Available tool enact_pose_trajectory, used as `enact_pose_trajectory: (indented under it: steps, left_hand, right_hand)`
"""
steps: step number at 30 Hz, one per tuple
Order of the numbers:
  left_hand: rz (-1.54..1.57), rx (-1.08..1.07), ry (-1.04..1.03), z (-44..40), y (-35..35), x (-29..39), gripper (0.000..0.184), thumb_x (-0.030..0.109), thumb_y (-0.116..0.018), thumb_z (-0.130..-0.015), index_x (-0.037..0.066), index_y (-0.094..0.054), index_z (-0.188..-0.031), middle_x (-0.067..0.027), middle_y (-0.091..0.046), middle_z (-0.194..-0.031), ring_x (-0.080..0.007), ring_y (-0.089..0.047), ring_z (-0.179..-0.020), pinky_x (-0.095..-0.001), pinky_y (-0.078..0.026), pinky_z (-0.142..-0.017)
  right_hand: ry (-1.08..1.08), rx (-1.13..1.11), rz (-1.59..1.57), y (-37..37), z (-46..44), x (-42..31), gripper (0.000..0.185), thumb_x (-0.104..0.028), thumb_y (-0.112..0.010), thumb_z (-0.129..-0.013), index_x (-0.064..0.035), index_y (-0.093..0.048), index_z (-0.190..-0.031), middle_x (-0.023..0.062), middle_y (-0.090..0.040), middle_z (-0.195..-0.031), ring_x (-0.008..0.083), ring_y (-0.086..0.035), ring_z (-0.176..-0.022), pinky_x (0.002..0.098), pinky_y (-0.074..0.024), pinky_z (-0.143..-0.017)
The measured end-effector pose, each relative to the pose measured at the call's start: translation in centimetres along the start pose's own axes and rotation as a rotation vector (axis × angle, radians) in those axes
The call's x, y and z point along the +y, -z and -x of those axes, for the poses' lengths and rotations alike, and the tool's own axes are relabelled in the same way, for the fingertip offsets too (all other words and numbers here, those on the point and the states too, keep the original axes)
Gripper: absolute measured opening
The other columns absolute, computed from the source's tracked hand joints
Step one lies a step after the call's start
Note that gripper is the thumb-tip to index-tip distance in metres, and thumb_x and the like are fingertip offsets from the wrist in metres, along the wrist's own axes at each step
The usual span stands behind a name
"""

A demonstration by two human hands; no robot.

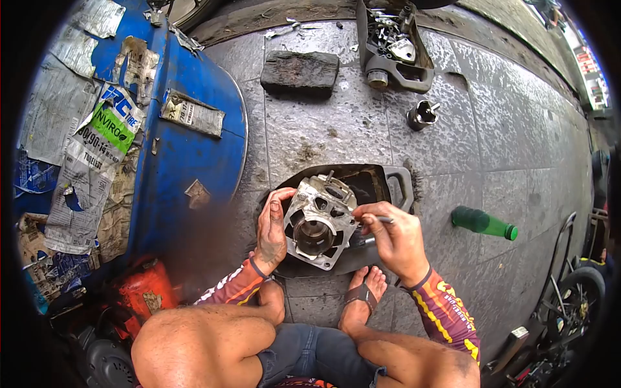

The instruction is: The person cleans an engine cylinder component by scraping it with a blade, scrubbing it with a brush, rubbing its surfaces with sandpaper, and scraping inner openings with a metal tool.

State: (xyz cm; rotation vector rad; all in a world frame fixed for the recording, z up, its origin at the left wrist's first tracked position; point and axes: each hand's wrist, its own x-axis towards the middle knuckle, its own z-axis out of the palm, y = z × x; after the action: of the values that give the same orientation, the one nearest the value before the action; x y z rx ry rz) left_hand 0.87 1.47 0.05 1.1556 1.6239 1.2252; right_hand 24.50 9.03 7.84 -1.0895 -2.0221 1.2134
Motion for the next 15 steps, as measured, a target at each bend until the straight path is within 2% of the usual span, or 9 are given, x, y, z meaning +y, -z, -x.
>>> enact_pose_trajectory:
  steps: [3, 6, 9, 11, 13, 15]
  left_hand:
    - [-0.003, 0.003, 0.012, 0.3, 0.1, -0.2, 0.067, 0.050, -0.025, -0.111, -0.006, -0.062, -0.118, -0.0193, -0.061, -0.123, -0.0299, -0.058, -0.120, -0.0379, -0.040, -0.108]
    - [0.032, 0.001, 0.007, 0.2, 0.0, -0.3, 0.068, 0.051, -0.025, -0.111, -0.006, -0.062, -0.118, -0.0199, -0.062, -0.122, -0.0304, -0.058, -0.120, -0.0381, -0.040, -0.108]
    - [0.028, 0.009, 0.005, 0.2, 0.2, -0.2, 0.067, 0.050, -0.026, -0.111, -0.006, -0.062, -0.118, -0.0198, -0.062, -0.122, -0.0304, -0.058, -0.120, -0.0380, -0.040, -0.107]
    - [0.027, 0.010, 0.005, 0.2, 0.1, -0.3, 0.066, 0.049, -0.026, -0.111, -0.006, -0.062, -0.118, -0.0198, -0.062, -0.122, -0.0303, -0.058, -0.119, -0.0379, -0.041, -0.107]
    - [0.026, -0.012, 0.000, 0.2, 0.2, -0.2, 0.066, 0.049, -0.026, -0.111, -0.006, -0.061, -0.118, -0.0198, -0.062, -0.122, -0.0303, -0.058, -0.119, -0.0379, -0.041, -0.107]
    - [0.030, 0.005, -0.011, 0.1, 0.0, 0.1, 0.065, 0.049, -0.027, -0.111, -0.006, -0.062, -0.118, -0.0196, -0.062, -0.122, -0.0297, -0.058, -0.119, -0.0373, -0.041, -0.106]
  right_hand:
    - [0.006, -0.079, 0.009, -0.6, 0.3, 0.0, 0.012, -0.001, -0.062, -0.097, -0.0001, -0.071, -0.105, 0.0115, -0.073, -0.096, 0.0202, -0.071, -0.071, 0.0312, -0.0571, -0.067]
    - [0.061, -0.001, 0.079, -0.6, 0.3, -0.3, 0.013, 0.003, -0.063, -0.092, -0.0013, -0.071, -0.102, 0.0123, -0.074, -0.098, 0.0265, -0.073, -0.081, 0.0339, -0.0580, -0.070]
    - [0.086, 0.015, 0.077, -1.6, 0.7, 0.3, 0.017, 0.001, -0.068, -0.090, -0.0050, -0.070, -0.106, 0.0111, -0.074, -0.100, 0.0298, -0.073, -0.088, 0.0369, -0.0592, -0.074]
    - [0.109, 0.003, 0.086, -1.4, 0.9, 0.1, 0.015, -0.001, -0.068, -0.091, -0.0052, -0.069, -0.105, 0.0106, -0.074, -0.098, 0.0296, -0.073, -0.086, 0.0369, -0.0587, -0.072]
    - [0.010, -0.100, 0.154, -0.3, 0.1, -1.3, 0.014, -0.002, -0.069, -0.091, -0.0055, -0.069, -0.105, 0.0105, -0.073, -0.097, 0.0293, -0.072, -0.083, 0.0369, -0.0579, -0.069]
    - [0.046, -0.034, 0.152, -0.7, 0.0, -0.7, 0.013, -0.004, -0.069, -0.092, -0.0057, -0.068, -0.105, 0.0110, -0.072, -0.094, 0.0295, -0.071, -0.080, 0.0373, -0.0571, -0.067]
